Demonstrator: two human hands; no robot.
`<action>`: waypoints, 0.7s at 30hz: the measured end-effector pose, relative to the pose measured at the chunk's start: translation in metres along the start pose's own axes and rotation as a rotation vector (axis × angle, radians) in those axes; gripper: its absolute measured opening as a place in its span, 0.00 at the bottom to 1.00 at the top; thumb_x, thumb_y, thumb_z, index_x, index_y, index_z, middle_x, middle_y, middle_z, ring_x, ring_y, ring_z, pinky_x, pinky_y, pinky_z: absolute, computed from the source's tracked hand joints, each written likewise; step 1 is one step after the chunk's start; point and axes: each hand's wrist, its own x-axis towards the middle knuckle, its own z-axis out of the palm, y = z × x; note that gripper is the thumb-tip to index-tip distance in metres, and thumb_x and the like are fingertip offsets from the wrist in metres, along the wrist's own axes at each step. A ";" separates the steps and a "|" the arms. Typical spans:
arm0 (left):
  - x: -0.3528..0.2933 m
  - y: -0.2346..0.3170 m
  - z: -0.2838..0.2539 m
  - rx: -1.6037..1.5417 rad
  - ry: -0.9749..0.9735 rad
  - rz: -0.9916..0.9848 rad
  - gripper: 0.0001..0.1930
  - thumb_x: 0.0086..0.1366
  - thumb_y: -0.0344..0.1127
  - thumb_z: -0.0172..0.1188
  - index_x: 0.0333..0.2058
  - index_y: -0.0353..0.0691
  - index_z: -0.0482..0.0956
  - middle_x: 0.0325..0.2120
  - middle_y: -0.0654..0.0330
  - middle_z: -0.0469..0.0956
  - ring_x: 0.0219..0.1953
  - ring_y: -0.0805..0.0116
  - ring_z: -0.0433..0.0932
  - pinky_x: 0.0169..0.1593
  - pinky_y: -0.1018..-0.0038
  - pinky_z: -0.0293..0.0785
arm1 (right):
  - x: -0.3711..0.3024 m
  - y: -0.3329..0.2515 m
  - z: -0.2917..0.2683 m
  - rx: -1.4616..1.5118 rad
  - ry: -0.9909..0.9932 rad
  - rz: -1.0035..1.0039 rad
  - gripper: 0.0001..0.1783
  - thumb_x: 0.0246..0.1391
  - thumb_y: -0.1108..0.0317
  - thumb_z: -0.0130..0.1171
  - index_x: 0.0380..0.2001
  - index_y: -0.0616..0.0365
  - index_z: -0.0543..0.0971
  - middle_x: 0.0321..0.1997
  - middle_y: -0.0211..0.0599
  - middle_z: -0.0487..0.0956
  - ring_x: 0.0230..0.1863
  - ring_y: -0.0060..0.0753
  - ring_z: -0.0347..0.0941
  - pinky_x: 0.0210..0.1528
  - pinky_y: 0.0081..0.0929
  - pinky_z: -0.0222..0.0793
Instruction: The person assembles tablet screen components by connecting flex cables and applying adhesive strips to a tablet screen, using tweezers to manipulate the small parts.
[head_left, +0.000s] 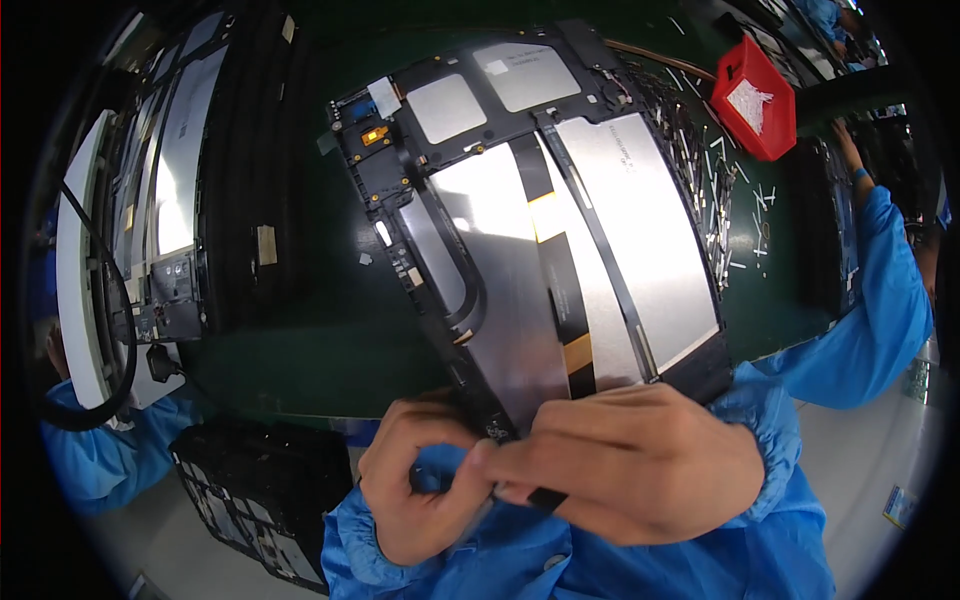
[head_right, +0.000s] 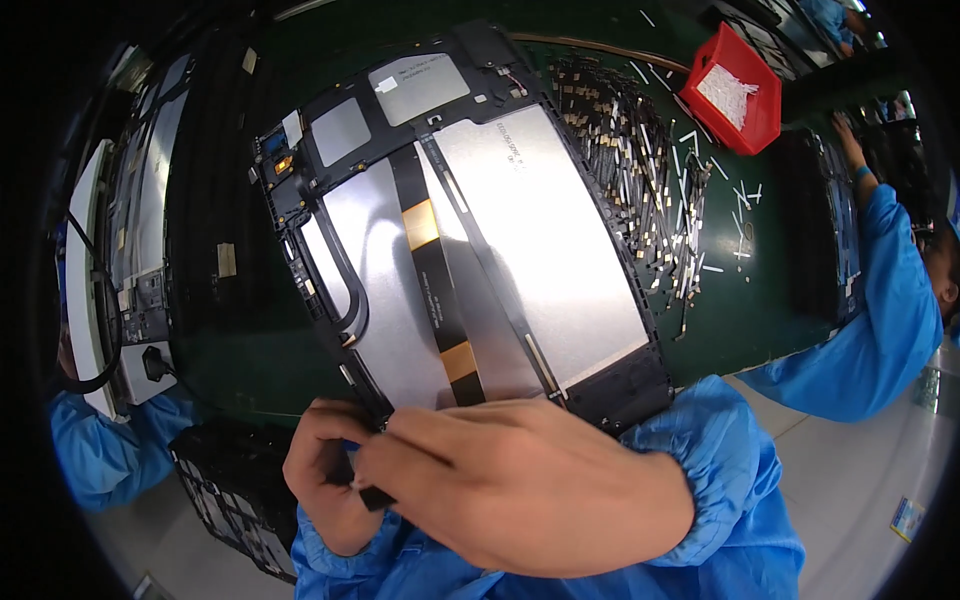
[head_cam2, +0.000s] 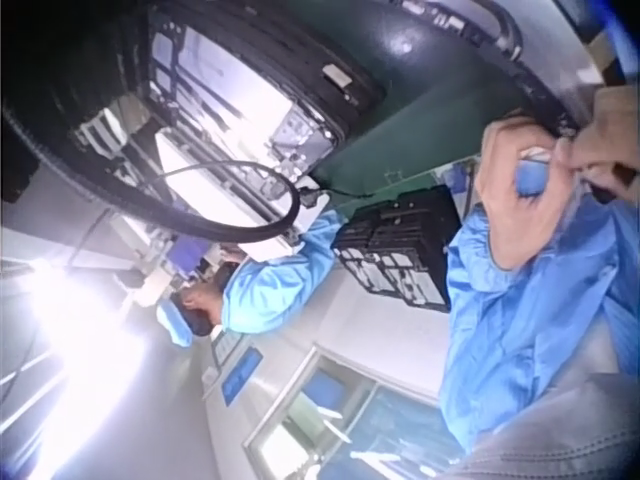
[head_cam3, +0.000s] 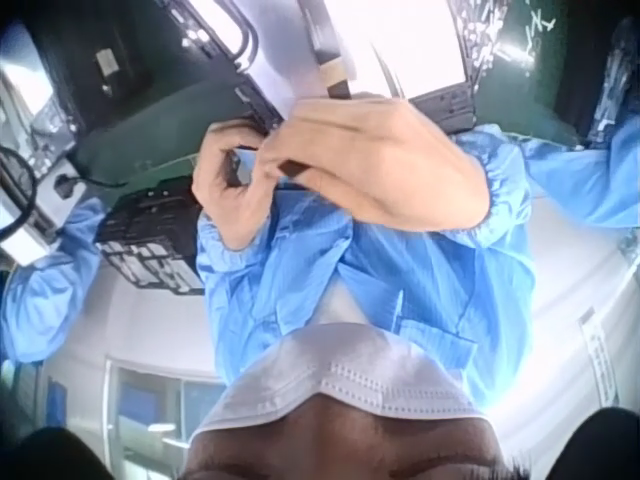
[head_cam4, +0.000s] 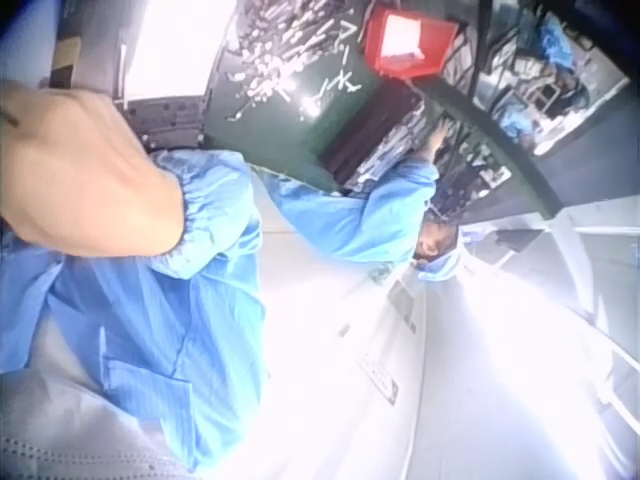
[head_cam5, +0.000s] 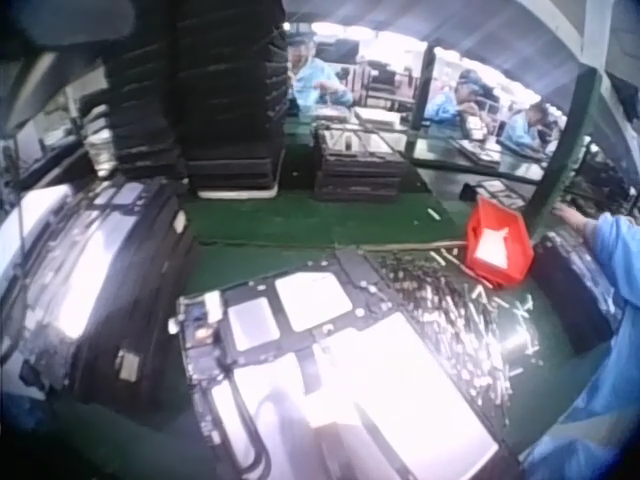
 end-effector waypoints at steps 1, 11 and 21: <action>-0.002 -0.002 -0.001 -0.043 0.023 -0.007 0.10 0.49 0.29 0.66 0.29 0.34 0.75 0.28 0.56 0.78 0.33 0.65 0.77 0.40 0.75 0.70 | -0.001 0.000 0.002 0.005 -0.003 -0.004 0.11 0.42 0.72 0.56 0.32 0.63 0.72 0.29 0.38 0.67 0.26 0.39 0.72 0.29 0.30 0.69; -0.033 -0.012 -0.012 -0.165 -0.152 -0.150 0.08 0.51 0.26 0.66 0.32 0.34 0.80 0.29 0.56 0.80 0.31 0.69 0.77 0.39 0.76 0.69 | -0.007 0.004 0.021 -0.325 0.261 0.021 0.11 0.35 0.71 0.60 0.28 0.61 0.77 0.28 0.32 0.69 0.23 0.27 0.71 0.22 0.22 0.67; -0.015 0.012 0.008 -0.399 -0.051 0.020 0.10 0.50 0.24 0.67 0.33 0.34 0.81 0.29 0.56 0.81 0.27 0.70 0.76 0.32 0.78 0.69 | -0.015 -0.001 0.014 0.067 0.262 -0.002 0.10 0.39 0.76 0.58 0.30 0.61 0.78 0.30 0.35 0.75 0.24 0.31 0.74 0.24 0.25 0.70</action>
